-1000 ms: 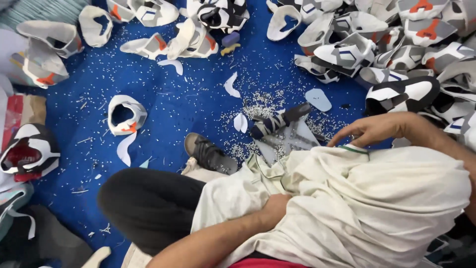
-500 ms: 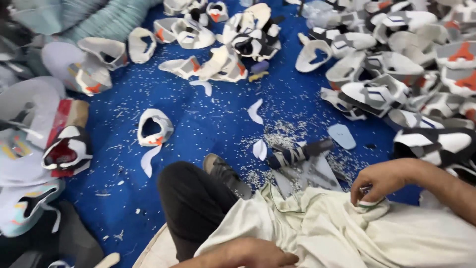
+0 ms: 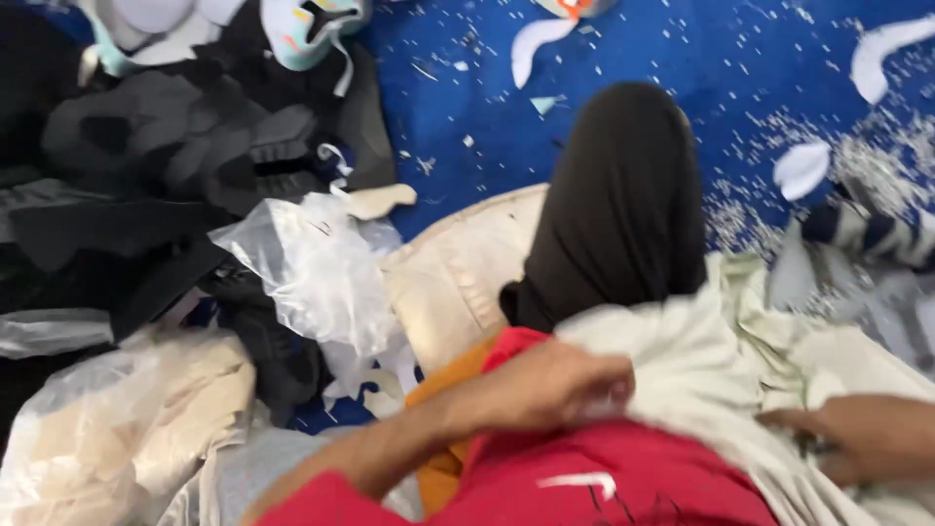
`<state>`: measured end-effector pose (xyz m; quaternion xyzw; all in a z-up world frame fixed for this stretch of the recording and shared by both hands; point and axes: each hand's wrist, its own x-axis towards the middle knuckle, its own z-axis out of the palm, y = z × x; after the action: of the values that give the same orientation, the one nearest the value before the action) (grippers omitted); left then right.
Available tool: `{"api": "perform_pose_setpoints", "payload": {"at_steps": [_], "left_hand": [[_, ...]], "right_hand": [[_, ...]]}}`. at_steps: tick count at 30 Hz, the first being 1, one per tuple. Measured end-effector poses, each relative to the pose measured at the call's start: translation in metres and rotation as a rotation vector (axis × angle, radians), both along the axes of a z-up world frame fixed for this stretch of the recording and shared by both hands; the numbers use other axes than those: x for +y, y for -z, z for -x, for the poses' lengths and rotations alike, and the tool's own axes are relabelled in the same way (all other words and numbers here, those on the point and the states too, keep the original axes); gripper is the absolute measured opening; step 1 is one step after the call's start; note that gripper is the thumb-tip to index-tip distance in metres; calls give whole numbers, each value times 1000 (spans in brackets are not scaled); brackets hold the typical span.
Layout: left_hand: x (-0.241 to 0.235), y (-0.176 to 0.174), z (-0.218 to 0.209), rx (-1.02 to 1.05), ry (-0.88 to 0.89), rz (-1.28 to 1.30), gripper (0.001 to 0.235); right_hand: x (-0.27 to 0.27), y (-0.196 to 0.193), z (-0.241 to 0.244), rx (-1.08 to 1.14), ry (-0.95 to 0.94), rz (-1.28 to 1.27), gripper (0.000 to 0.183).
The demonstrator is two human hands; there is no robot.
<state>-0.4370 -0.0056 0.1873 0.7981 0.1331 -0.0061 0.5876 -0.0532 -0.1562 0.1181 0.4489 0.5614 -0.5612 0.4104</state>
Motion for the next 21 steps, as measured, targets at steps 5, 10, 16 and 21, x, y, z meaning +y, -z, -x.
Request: {"api": "perform_pose_setpoints", "payload": {"at_steps": [5,10,16,21], "left_hand": [[67,68,78,150,-244,230,27],[108,155,102,664,-838,-601,44],[74,248,34,675,-679,-707,92],[83,247,6,640,-799,-801,88]], "right_hand": [[-26,46,-9,18,-79,4,91],[-48,100,-50,-2,-7,-12,92],[-78,194,-121,-98,371,-247,86],[-91,246,-139,-43,536,-455,101]]}}
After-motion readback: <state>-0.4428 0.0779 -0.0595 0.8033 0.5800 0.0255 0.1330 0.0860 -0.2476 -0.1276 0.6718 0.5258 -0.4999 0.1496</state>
